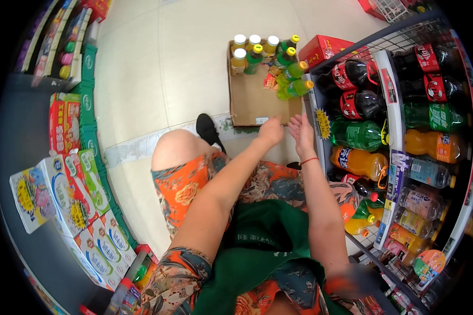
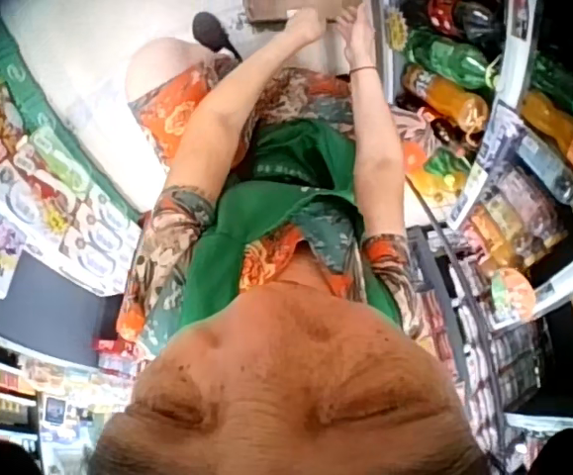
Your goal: The person sits on the floor and restocks a beverage shelf by taking various plastic bottles of soda and tea from a cardboard box. They place the bottles on the shelf, arranging them by type and color, and occasionally adjust the bottles to align them properly.
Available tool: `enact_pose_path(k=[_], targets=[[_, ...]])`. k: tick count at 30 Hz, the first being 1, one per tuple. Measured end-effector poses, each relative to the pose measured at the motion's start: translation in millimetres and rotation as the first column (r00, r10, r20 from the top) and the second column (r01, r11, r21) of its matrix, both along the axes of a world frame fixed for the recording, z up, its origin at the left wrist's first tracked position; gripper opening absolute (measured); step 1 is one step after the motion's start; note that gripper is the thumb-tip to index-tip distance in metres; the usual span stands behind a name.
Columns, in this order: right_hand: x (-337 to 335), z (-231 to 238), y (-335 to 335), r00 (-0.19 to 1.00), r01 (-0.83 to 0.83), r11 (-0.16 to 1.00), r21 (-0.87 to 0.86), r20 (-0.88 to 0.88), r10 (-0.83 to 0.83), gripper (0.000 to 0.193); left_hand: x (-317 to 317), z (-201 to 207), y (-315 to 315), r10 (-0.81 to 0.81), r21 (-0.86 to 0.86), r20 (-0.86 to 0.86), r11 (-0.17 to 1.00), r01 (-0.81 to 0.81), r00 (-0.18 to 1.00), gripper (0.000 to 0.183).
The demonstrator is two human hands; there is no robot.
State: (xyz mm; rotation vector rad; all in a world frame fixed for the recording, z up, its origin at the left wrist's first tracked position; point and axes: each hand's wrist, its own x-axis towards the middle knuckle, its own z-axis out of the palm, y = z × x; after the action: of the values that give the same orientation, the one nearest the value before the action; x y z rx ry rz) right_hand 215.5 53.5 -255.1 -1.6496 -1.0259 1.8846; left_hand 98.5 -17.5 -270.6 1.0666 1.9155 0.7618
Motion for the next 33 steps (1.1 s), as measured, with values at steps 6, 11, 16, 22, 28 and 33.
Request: enact_pose_path(k=[6, 11, 16, 22, 28, 33], targets=[[-14, -30, 31, 0.998, 0.068, 0.998, -0.004, 0.013, -0.068, 0.066, -13, -7, 52, 0.074, -0.025, 0.066, 0.997, -0.073, 0.995, 0.053], [-31, -36, 62, 0.994, 0.094, 0.994, 0.06, 0.054, -0.097, 0.059, -22, -17, 93, 0.153, 0.024, 0.113, 0.987, -0.157, 0.982, 0.056], [-44, -49, 86, 0.996, 0.056, 0.973, 0.225, 0.055, -0.07, 0.06, -25, -36, 121, 0.156, 0.237, 0.107, 0.955, -0.178, 0.982, 0.054], [-56, -67, 102, 0.962, 0.005, 0.936, 0.353, 0.255, -0.101, 0.073, -17, -54, 136, 0.111, 0.27, 0.194, 0.949, -0.162, 0.975, 0.052], [-53, -74, 107, 0.841, -0.188, 0.897, 0.4, 0.538, -0.064, 0.07, -20, -51, 127, 0.122, 0.241, 0.257, 0.953, -0.186, 0.959, 0.053], [-39, -82, 97, 0.85, -0.279, 0.82, 0.501, 0.526, -0.032, 0.056, -18, -39, 116, 0.134, 0.13, 0.292, 0.976, -0.178, 0.947, 0.056]])
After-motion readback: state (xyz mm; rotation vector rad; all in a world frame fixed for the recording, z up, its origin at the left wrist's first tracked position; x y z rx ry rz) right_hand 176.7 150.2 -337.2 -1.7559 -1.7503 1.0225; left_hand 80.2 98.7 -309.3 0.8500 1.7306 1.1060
